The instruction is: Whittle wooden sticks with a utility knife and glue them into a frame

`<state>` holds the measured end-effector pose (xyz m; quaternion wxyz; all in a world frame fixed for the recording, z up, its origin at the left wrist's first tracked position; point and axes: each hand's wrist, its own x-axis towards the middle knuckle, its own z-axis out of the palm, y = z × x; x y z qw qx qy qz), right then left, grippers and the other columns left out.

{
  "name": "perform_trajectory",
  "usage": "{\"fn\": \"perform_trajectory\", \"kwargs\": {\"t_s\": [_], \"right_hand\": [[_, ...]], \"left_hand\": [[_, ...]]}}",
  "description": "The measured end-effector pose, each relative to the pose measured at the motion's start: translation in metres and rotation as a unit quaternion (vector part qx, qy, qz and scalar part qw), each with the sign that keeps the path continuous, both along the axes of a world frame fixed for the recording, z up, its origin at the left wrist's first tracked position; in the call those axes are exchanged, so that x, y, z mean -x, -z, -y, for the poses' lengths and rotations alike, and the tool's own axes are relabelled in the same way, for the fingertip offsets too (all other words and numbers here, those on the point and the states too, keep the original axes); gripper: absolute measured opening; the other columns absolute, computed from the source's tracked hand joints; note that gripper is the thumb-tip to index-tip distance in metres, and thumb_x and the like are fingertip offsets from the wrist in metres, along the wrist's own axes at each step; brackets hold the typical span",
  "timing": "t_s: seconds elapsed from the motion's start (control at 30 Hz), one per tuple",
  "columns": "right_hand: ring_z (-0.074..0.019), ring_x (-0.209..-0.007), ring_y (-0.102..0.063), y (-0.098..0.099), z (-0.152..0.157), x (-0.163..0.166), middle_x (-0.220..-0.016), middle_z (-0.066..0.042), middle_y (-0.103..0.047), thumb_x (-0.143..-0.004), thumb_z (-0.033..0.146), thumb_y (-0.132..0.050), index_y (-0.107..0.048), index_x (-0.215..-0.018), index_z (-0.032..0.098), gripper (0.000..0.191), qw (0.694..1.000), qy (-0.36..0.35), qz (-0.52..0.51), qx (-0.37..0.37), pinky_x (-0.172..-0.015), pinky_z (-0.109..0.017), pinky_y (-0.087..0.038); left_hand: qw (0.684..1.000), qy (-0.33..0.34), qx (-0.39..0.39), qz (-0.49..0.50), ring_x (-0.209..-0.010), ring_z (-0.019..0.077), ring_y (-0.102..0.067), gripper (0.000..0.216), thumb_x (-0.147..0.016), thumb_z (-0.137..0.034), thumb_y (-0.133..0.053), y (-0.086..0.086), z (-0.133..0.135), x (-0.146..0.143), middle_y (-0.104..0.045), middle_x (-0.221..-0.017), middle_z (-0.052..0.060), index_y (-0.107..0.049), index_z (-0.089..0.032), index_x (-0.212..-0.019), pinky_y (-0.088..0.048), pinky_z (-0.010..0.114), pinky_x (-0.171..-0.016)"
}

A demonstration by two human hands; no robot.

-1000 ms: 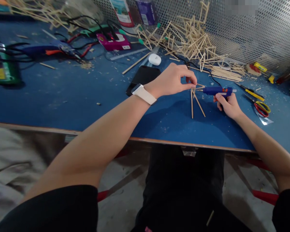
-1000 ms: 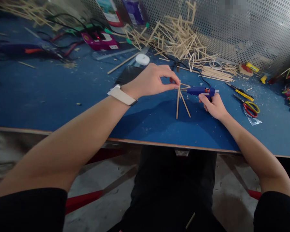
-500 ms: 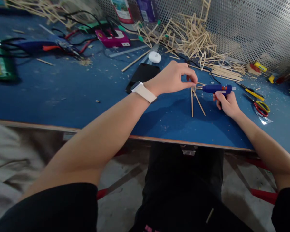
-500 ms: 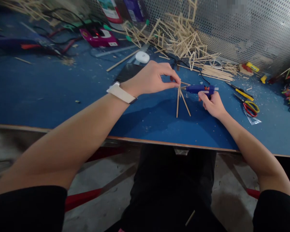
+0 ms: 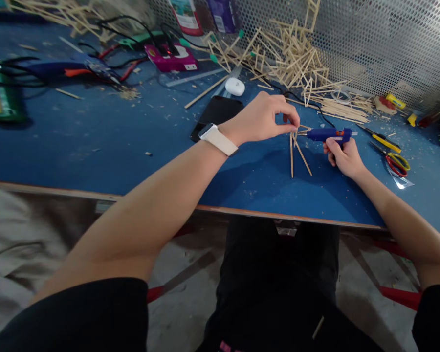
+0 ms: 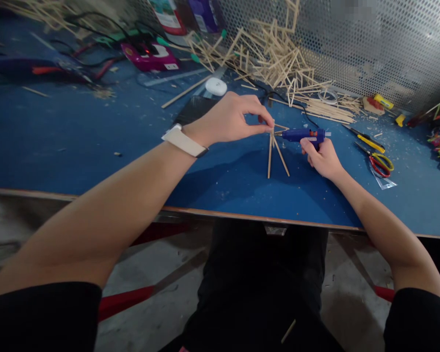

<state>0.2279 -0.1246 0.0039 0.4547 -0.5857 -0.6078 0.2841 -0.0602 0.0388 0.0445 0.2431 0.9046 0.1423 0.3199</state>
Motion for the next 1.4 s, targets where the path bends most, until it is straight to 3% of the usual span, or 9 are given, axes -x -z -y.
{"fn": "perform_trajectory", "kwargs": {"t_s": [0.33, 0.53, 1.0, 1.4], "right_hand": [[-0.0124, -0.045, -0.053, -0.0005, -0.0002, 0.0026, -0.063, 0.001, -0.060, -0.098, 0.104, -0.082, -0.068, -0.080, 0.025, 0.082, 1.000, 0.015, -0.009, 0.003, -0.044, -0.029, -0.039], [-0.0127, -0.047, -0.053, 0.0033, -0.0013, 0.0012, -0.060, 0.001, -0.058, -0.105, 0.094, -0.082, -0.066, -0.081, 0.025, 0.075, 1.000, 0.013, -0.010, 0.009, -0.045, -0.026, -0.039], [-0.0123, -0.047, -0.053, 0.0057, -0.0027, -0.0014, -0.061, 0.002, -0.058, -0.105, 0.096, -0.081, -0.066, -0.082, 0.025, 0.075, 1.000, 0.014, -0.015, 0.006, -0.045, -0.026, -0.042], [-0.0122, -0.047, -0.053, 0.0063, -0.0023, -0.0009, -0.062, 0.001, -0.058, -0.105, 0.097, -0.081, -0.065, -0.082, 0.025, 0.077, 1.000, 0.011, -0.014, 0.003, -0.045, -0.027, -0.041]], "left_hand": [[1.000, -0.001, -0.001, 0.005, -0.108, 0.0325, -0.085, 0.030, -0.110, -0.056, -0.091, 0.0014, -0.0013, 0.0002, -0.092, -0.101, 0.010, -0.094, -0.027, -0.102, -0.070, 0.053, -0.112], [1.000, -0.002, -0.015, -0.008, -0.109, 0.0320, -0.085, 0.027, -0.112, -0.051, -0.088, 0.0007, -0.0008, 0.0001, -0.093, -0.103, 0.010, -0.094, -0.026, -0.104, -0.070, 0.052, -0.113], [1.000, 0.001, -0.021, -0.004, -0.108, 0.0318, -0.085, 0.029, -0.112, -0.053, -0.089, 0.0018, -0.0017, 0.0012, -0.092, -0.103, 0.010, -0.095, -0.026, -0.105, -0.071, 0.051, -0.108], [1.000, 0.000, -0.007, -0.003, -0.109, 0.0331, -0.086, 0.024, -0.111, -0.049, -0.089, 0.0006, -0.0001, 0.0004, -0.093, -0.104, 0.010, -0.095, -0.027, -0.103, -0.071, 0.055, -0.111]]}}
